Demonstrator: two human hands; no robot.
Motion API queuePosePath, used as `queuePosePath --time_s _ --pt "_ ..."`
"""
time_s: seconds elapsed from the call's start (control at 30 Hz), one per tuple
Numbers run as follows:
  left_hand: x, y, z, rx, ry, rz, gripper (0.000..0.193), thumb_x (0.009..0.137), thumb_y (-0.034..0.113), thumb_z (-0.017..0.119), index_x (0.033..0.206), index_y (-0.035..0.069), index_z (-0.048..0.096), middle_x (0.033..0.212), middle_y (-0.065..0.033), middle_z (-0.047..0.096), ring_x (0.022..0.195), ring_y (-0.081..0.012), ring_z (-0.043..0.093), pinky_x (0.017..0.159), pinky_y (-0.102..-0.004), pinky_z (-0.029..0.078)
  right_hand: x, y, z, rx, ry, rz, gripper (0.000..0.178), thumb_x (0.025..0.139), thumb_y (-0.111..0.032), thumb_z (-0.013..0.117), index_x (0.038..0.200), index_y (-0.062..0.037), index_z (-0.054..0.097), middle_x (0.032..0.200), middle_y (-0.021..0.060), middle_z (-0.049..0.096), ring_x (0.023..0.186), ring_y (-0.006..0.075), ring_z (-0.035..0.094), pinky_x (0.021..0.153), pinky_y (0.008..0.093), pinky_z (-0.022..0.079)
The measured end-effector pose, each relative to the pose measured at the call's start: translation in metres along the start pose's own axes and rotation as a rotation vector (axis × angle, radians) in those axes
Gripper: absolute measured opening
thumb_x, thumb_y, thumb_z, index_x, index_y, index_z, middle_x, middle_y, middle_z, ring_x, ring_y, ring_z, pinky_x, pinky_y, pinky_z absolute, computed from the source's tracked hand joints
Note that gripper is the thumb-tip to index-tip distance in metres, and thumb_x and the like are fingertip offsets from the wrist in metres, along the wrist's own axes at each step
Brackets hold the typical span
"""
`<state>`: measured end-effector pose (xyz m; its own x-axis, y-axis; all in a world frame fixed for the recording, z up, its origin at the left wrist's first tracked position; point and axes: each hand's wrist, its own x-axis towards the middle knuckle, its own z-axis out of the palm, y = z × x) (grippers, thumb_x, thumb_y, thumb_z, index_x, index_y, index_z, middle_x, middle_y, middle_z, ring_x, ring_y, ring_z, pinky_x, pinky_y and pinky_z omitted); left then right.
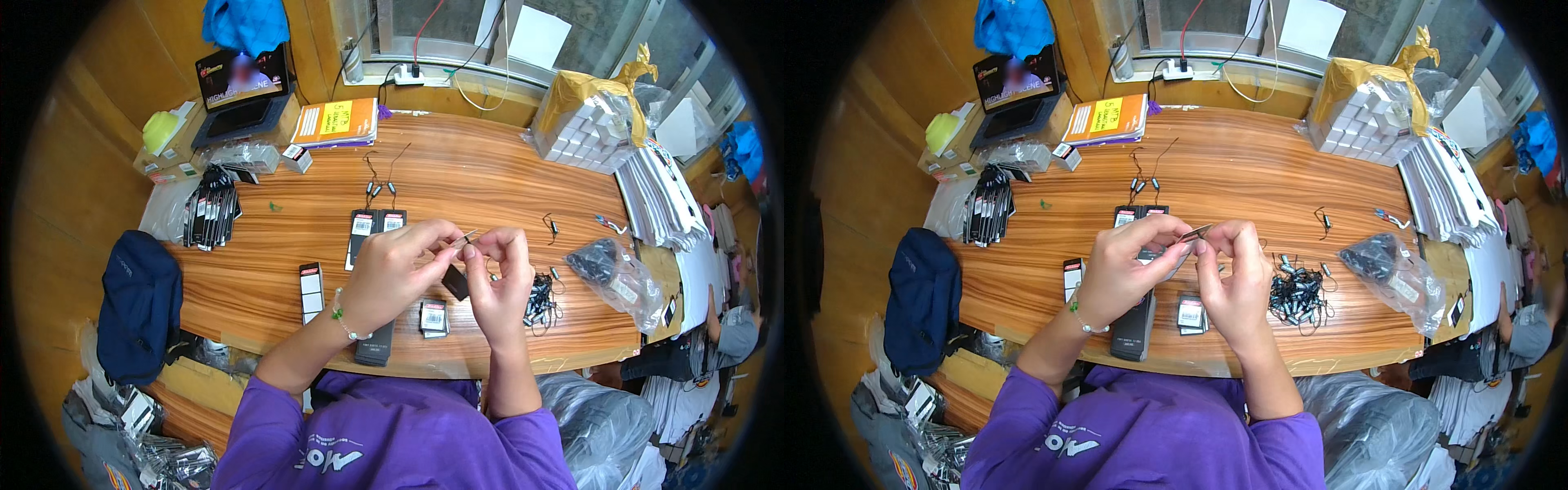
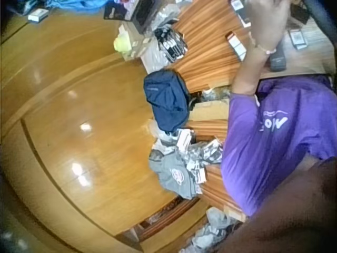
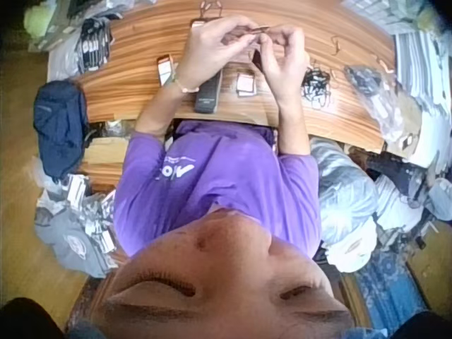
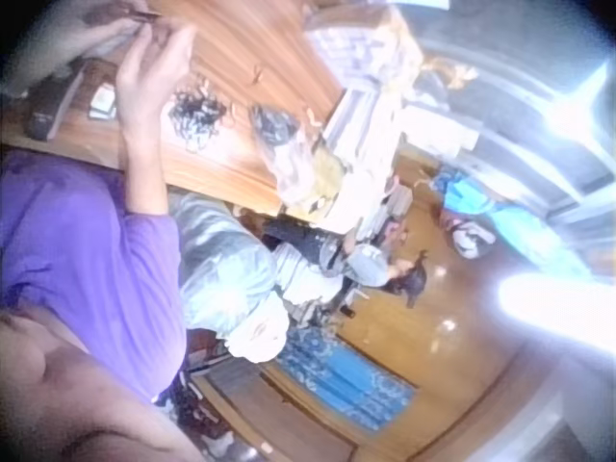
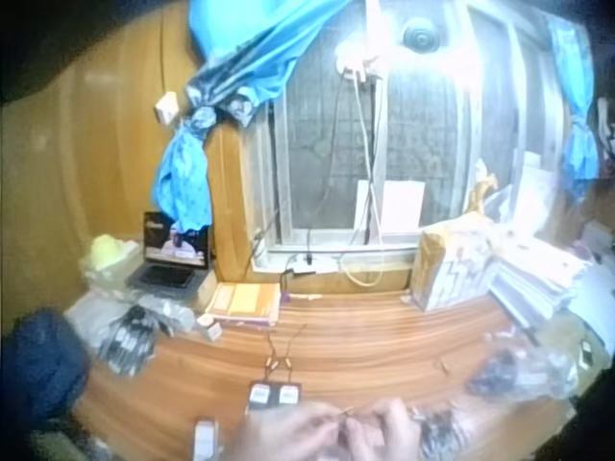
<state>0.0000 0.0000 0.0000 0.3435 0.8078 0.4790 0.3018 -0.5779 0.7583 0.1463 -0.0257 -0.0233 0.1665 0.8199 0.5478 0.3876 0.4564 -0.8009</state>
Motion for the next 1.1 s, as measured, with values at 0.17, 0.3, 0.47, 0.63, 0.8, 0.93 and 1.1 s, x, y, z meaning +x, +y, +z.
queuePosePath --time_s 0.17,0.3,0.47,0.63,0.8,0.93,1.1 --pt "0.001 -0.004 -0.001 0.069 0.04 0.126 0.012 0.078 0.009 0.062 0.09 0.006 0.061 0.081 -0.0077 0.065 0.071 -0.0219 0.065 0.059 -0.0298 0.051 0.003 0.001 0.002 -0.041 -0.014 -0.075 0.014 0.076 0.007 0.058 0.084 -0.0001 0.049 0.073 0.0095 0.059 0.067 0.0192 0.061 0.061 0.0286 0.046" --pt "0.002 -0.001 -0.003 0.141 -0.012 0.171 0.012 0.078 0.008 0.062 0.09 0.005 0.062 0.081 -0.0078 0.064 0.071 -0.0231 0.063 0.061 -0.0314 0.051 0.004 0.001 0.002 -0.054 -0.011 -0.073 0.014 0.076 0.006 0.058 0.085 0.0 0.049 0.074 0.0097 0.059 0.068 0.0183 0.061 0.062 0.0276 0.046" --pt "0.005 -0.004 -0.004 0.278 -0.023 0.346 0.013 0.075 0.009 0.065 0.087 0.006 0.065 0.085 -0.0058 0.063 0.078 -0.0202 0.062 0.067 -0.0332 0.049 0.005 -0.006 -0.001 0.284 -0.009 0.16 0.013 0.082 0.005 0.053 0.095 0.0018 0.051 0.084 0.0089 0.063 0.076 0.0142 0.061 0.071 0.0241 0.046" --pt "0.019 -0.02 -0.013 0.676 0.034 0.895 0.016 0.069 0.017 0.06 0.082 0.01 0.065 0.086 0.0014 0.058 0.089 -0.0152 0.055 0.077 -0.0314 0.045 0.008 0.004 -0.009 0.731 -0.141 0.412 0.013 0.088 -0.002 0.053 0.1 0.0006 0.052 0.091 0.0068 0.063 0.085 0.0093 0.057 0.082 0.022 0.042" --pt "0.03 -0.032 -0.019 0.713 -0.101 1.147 0.016 0.068 0.016 0.062 0.083 0.01 0.065 0.085 0.002 0.059 0.086 -0.0141 0.057 0.073 -0.0295 0.045 0.004 0.026 0.005 0.782 -0.025 0.457 0.006 0.09 -0.01 0.052 0.092 -0.0045 0.053 0.096 0.0055 0.058 0.09 0.0096 0.053 0.076 0.022 0.042" --pt "0.013 -0.035 -0.03 0.673 -0.154 1.026 0.019 0.066 0.013 0.064 0.085 0.009 0.064 0.086 -0.0006 0.061 0.082 -0.0161 0.059 0.066 -0.0274 0.047 0.018 0.038 -0.004 0.896 0.175 0.355 0.008 0.094 -0.016 0.046 0.092 -0.0081 0.049 0.092 0.0077 0.058 0.089 0.0162 0.056 0.077 0.0303 0.046" --pt "-0.006 -0.053 -0.034 0.609 -0.043 0.857 0.014 0.067 0.014 0.062 0.08 0.01 0.059 0.087 -0.0026 0.059 0.077 -0.0164 0.058 0.065 -0.0281 0.046 0.019 0.032 -0.005 0.916 -0.069 0.35 0.01 0.097 -0.018 0.039 0.096 -0.0081 0.04 0.077 0.0155 0.06 0.071 0.0203 0.061 0.066 0.0275 0.051"
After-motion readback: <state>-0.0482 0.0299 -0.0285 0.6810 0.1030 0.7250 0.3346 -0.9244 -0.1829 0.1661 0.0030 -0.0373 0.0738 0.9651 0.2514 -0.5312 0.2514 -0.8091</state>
